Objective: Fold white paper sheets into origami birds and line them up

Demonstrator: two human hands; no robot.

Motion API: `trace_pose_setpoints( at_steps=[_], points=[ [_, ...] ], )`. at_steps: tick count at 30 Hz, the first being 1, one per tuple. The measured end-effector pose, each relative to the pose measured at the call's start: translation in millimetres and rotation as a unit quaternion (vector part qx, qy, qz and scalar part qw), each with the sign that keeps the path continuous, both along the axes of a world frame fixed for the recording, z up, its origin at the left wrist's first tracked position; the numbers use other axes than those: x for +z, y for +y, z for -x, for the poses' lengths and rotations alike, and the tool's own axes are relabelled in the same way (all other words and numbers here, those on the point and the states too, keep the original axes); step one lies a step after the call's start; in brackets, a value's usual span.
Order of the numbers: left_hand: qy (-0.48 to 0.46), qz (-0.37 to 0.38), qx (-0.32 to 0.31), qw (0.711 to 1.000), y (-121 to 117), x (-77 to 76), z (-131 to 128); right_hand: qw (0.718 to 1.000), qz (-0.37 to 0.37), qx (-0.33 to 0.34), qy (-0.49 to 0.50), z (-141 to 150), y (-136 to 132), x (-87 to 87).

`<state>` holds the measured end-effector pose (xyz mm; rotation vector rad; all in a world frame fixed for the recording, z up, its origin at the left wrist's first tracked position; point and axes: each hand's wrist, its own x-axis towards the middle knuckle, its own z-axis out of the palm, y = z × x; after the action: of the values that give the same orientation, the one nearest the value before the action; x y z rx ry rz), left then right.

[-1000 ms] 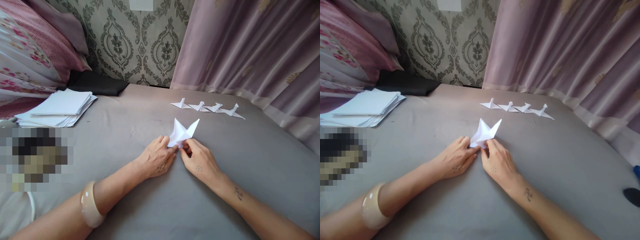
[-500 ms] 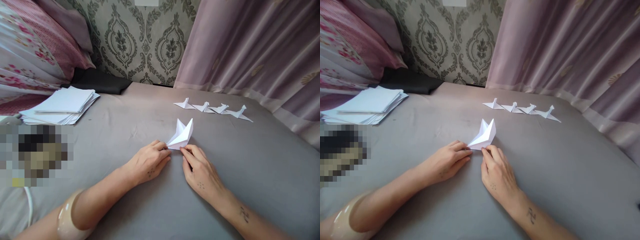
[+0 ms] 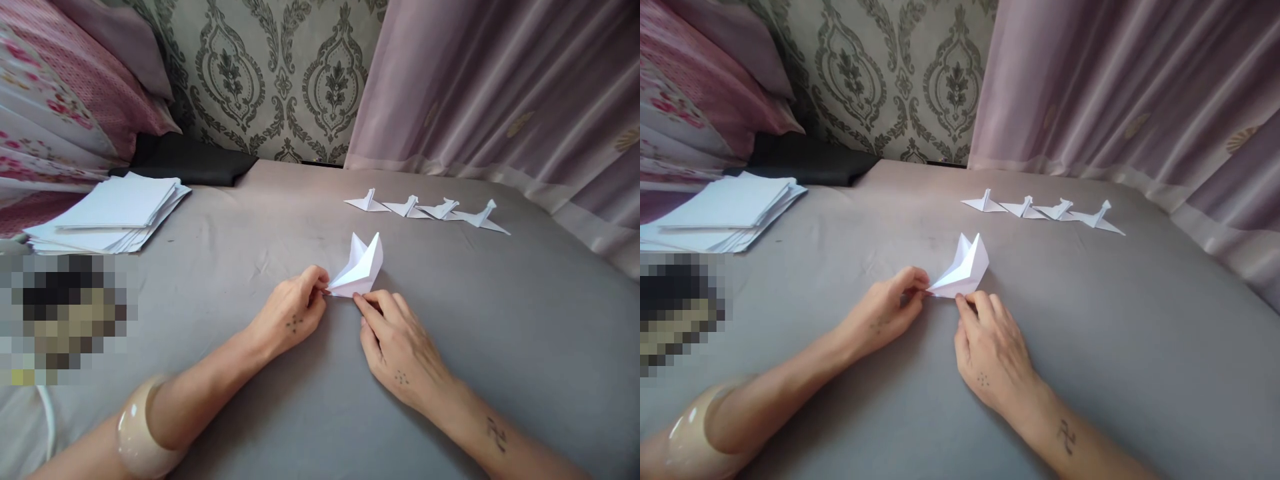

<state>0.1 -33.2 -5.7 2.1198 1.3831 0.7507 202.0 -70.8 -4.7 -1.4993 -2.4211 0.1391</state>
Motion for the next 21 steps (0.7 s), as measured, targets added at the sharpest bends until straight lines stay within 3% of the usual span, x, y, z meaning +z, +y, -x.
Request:
trace_pose_setpoints(
  at_steps=[8,13,21],
  points=[
    [-0.04,0.017,0.006,0.999,0.5,-1.7,2.1,1.0,0.022,0.012,0.0,-2.1,4.4,3.6],
    [-0.026,0.0,0.057,0.998,1.9,-0.9,3.3,1.0,0.015,0.02,-0.014,-2.6,5.6,5.5],
    [0.005,0.063,0.069,0.996,4.5,7.1,-5.5,0.999,-0.002,0.024,-0.032,-2.0,5.5,4.6]
  ],
)
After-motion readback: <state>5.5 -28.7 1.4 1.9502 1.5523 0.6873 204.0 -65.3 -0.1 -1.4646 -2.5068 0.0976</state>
